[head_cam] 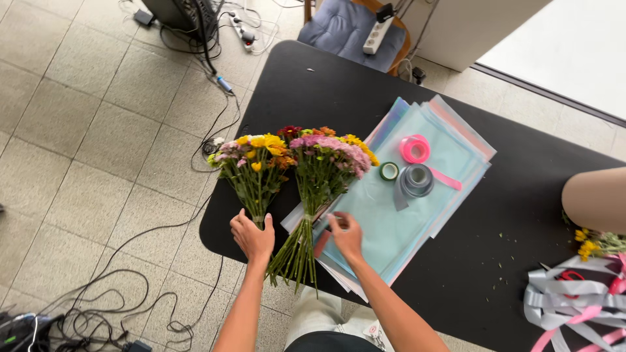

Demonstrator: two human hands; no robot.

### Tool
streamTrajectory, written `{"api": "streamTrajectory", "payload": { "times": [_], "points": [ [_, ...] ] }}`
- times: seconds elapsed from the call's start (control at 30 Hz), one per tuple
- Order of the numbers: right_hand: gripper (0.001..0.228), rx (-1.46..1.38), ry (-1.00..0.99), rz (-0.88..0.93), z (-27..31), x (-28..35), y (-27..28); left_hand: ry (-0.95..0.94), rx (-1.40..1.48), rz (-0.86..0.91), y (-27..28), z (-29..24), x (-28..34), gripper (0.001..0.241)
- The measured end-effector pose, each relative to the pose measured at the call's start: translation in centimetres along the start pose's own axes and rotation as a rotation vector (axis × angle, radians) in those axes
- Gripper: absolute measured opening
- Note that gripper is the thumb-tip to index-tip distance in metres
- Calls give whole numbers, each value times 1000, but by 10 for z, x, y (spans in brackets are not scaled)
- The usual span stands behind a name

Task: The person arranges multiple sheets of colored and transparent wrapping paper on a table and then wraps a bouquet of colorful flowers by folding the paper around the stems and securing it with tape.

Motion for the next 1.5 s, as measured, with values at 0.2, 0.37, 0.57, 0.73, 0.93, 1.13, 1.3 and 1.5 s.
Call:
{"api": "streamTrajectory", "payload": {
  "times": [0.2,0.37,0.57,0.73,0.93,1.13,1.3,1.5],
  "points": [
    [80,177,-429,-755,-145,-9,176,-730,308,-208,-16,-129,131,17],
    [96,-13,-638,-634,-184,-18,201,-735,36,355,-136,-156,173,19],
    [67,-125,-703,-466,-175,-25,194,-668,-210,597,-209,-157,201,47],
    [54,-196,-584,-406,-174,-44,194,-684,-276,530,-220,-160,216,52],
    [38,-73,-492,-543,-191,-50,253,-716,-269,506,-215,-162,234,57],
    [34,-178,-527,-539,-221,-47,282,-852,-534,498,-240,-137,257,71],
    [27,-222,-453,-476,-206,-39,285,-962,-710,363,-242,-110,235,65],
    [20,-255,-444,-470,-208,-41,286,-1162,-716,47,-198,-98,203,69]
  ]
}}
Point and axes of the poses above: each hand's wrist, its own x-axis away from the middle knuckle, its own y-axis out of the back of the hand, z = x × y, the point moved 9 cm from there along -x, towards the middle knuckle
